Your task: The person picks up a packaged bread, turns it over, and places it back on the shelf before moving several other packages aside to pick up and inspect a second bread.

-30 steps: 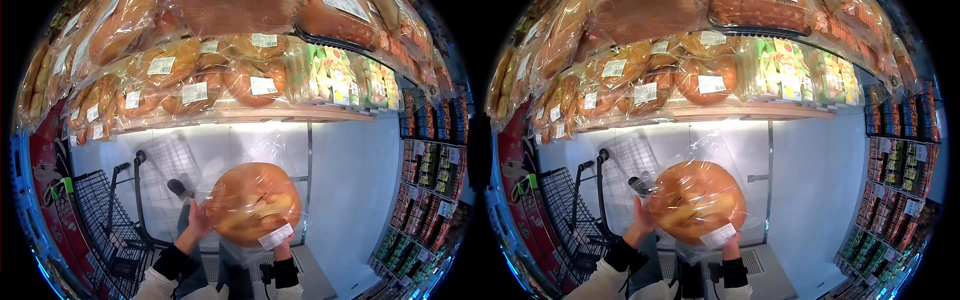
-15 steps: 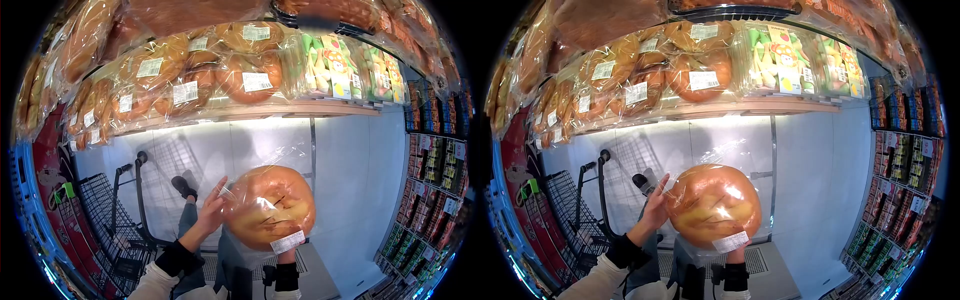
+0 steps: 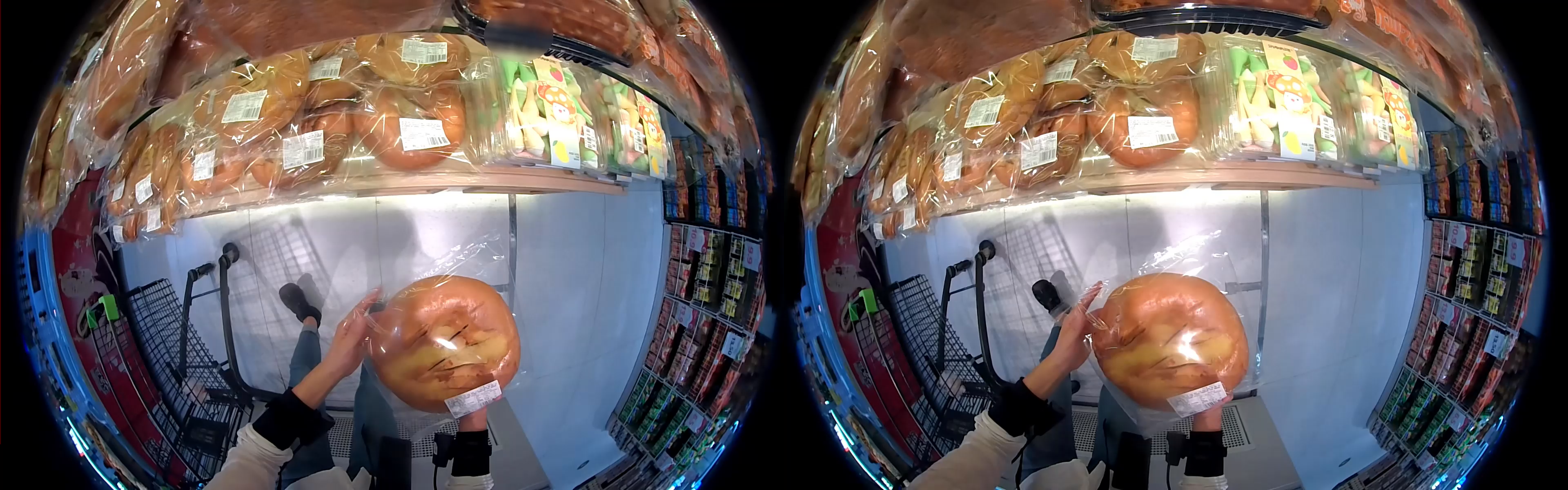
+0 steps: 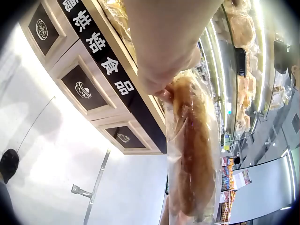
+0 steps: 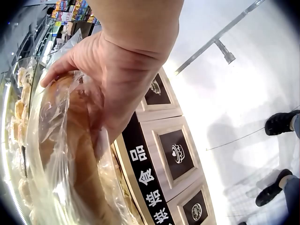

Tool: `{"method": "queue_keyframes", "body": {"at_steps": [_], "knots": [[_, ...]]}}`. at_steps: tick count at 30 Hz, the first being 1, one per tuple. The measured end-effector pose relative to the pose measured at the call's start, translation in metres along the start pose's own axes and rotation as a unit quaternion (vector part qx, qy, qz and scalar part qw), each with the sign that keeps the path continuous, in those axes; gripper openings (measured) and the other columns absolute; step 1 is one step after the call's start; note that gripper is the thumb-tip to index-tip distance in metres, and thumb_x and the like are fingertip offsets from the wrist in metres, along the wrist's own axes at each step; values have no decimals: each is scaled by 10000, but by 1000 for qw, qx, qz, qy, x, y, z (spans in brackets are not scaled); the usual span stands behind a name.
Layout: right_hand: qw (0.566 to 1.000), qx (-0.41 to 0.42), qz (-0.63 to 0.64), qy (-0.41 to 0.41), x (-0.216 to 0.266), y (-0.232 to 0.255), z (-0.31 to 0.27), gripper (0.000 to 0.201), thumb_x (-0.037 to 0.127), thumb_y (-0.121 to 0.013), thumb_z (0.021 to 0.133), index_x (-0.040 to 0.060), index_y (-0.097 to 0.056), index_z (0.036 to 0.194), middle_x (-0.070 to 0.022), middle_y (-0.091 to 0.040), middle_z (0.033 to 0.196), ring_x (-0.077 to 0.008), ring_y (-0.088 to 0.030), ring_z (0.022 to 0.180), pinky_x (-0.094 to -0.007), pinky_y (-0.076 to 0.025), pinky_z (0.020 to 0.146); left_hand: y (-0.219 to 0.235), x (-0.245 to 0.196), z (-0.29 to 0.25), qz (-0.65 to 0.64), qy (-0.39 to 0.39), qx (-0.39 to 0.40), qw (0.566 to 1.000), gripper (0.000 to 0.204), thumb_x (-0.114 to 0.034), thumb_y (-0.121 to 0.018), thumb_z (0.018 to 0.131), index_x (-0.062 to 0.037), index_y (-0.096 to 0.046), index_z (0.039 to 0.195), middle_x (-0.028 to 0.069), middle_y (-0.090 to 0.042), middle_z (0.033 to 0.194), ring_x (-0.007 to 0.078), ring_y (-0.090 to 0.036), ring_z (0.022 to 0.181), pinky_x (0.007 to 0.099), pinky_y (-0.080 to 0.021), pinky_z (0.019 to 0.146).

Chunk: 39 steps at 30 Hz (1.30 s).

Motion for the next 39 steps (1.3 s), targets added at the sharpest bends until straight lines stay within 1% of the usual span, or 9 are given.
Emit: {"method": "queue_keyframes", "body": {"at_steps": [1, 7, 13, 18, 22, 31, 34, 37, 39], "knots": [[1000, 10, 4, 0, 1, 1, 1, 728, 562, -356, 685, 37, -361, 1189, -135, -395, 1196, -316, -394, 1064, -442, -321, 901, 1, 0, 1, 0, 11, -19, 1000, 547, -375, -376, 851, -49, -240, 1269, 66, -504, 1065, 101, -475, 903, 227, -374, 777], [999, 44, 18, -2, 4, -7, 12, 731, 559, -369, 679, 35, -360, 1189, -135, -392, 1199, -317, -391, 1068, -442, -318, 905, -12, -16, -8, 25, -8, 36, 999, 618, -493, -231, 844, -80, -153, 1296, 59, -458, 1128, 132, -443, 989, 265, -337, 847], [995, 100, 14, -2, 11, -24, 22, 735, 555, -382, 673, 33, -359, 1190, -135, -390, 1202, -317, -389, 1072, -443, -314, 908, -11, -20, -21, -146, 28, 27, 989, 572, -497, -170, 846, -147, -160, 1299, 68, -374, 1217, 208, -341, 1134, 354, -273, 936], [987, 158, 10, -17, 12, -46, 25, 738, 552, -393, 668, 32, -359, 1190, -136, -387, 1205, -317, -386, 1075, -443, -312, 911, 2, -26, -39, -227, 25, 13, 973, 543, -487, -158, 849, -180, -162, 1297, 68, -324, 1259, 233, -331, 1142, 382, -258, 949], [978, 208, 1, -32, 9, -72, 26, 741, 550, -402, 664, 31, -358, 1191, -136, -385, 1207, -317, -384, 1078, -443, -309, 914, 13, -42, -57, -250, 7, 13, 968, 539, -489, -152, 848, -192, -162, 1297, 74, -313, 1266, 236, -328, 1144, 398, -254, 949], [950, 301, -36, -72, -12, -128, 27, 747, 545, -422, 655, 29, -357, 1191, -136, -381, 1211, -318, -380, 1084, -444, -304, 919, 64, -64, -92, -286, -78, 5, 955, 547, -483, -159, 852, -170, -155, 1301, 74, -274, 1290, 216, -325, 1142, 336, -281, 928], [939, 328, -60, -88, -21, -151, 25, 749, 543, -428, 652, 28, -356, 1191, -136, -380, 1213, -318, -378, 1086, -444, -302, 921, 82, -75, -105, -291, -101, -28, 951, 549, -477, -162, 855, -160, -150, 1302, 68, -265, 1294, 207, -328, 1138, 329, -293, 917], [927, 351, -88, -102, -33, -176, 22, 752, 541, -435, 649, 27, -356, 1192, -136, -378, 1214, -318, -377, 1088, -444, -301, 923, 103, -84, -116, -372, -122, -42, 919, 498, -458, -202, 859, -181, -247, 1270, 77, -423, 1174, 202, -426, 1042, 334, -321, 889], [918, 364, -105, -113, -44, -191, 20, 753, 540, -439, 647, 27, -355, 1192, -136, -377, 1215, -318, -376, 1089, -445, -300, 924, 120, -92, -124, -359, -155, -10, 920, 544, -481, -213, 848, -154, -206, 1283, 76, -364, 1217, 213, -366, 1101, 340, -285, 921]]}}
Point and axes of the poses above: each hand's wrist, its own z-axis towards the middle knuckle, its own y-axis out of the back of the hand, x = y × z, the point moved 6 cm from there along z, towards the middle knuckle
